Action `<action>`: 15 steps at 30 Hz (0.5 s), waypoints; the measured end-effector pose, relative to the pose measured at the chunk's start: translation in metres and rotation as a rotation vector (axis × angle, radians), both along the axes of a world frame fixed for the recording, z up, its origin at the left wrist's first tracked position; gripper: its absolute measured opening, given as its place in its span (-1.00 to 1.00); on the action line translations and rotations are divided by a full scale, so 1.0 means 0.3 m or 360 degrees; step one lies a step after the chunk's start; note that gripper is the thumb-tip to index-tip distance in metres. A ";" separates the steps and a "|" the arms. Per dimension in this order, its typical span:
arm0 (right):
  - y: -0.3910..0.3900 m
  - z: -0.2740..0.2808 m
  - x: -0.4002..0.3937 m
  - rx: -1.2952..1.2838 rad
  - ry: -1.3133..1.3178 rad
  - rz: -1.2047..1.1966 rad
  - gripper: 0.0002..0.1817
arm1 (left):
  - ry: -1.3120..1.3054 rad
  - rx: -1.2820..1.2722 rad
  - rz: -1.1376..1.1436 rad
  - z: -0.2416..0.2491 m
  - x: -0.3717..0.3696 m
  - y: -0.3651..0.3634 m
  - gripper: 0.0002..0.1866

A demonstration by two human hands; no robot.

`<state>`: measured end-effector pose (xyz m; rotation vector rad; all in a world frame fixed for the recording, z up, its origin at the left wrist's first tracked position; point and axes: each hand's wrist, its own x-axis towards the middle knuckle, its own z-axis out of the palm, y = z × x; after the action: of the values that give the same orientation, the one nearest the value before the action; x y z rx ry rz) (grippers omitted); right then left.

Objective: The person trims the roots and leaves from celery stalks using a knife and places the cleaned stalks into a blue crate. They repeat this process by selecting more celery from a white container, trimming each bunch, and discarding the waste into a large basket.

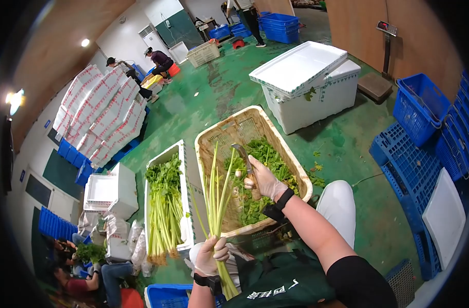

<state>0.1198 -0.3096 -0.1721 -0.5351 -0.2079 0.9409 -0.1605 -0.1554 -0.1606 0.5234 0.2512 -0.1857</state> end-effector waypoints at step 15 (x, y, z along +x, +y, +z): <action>0.101 -0.113 0.136 -0.0841 -0.0623 -0.1446 -0.56 | -0.0047 -0.0208 0.0021 -0.024 -0.023 -0.004 -0.83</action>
<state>0.1605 -0.2794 -0.2061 -1.1749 -0.0429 -0.0235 -0.1673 -0.1567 -0.1678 0.3942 0.2119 -0.1802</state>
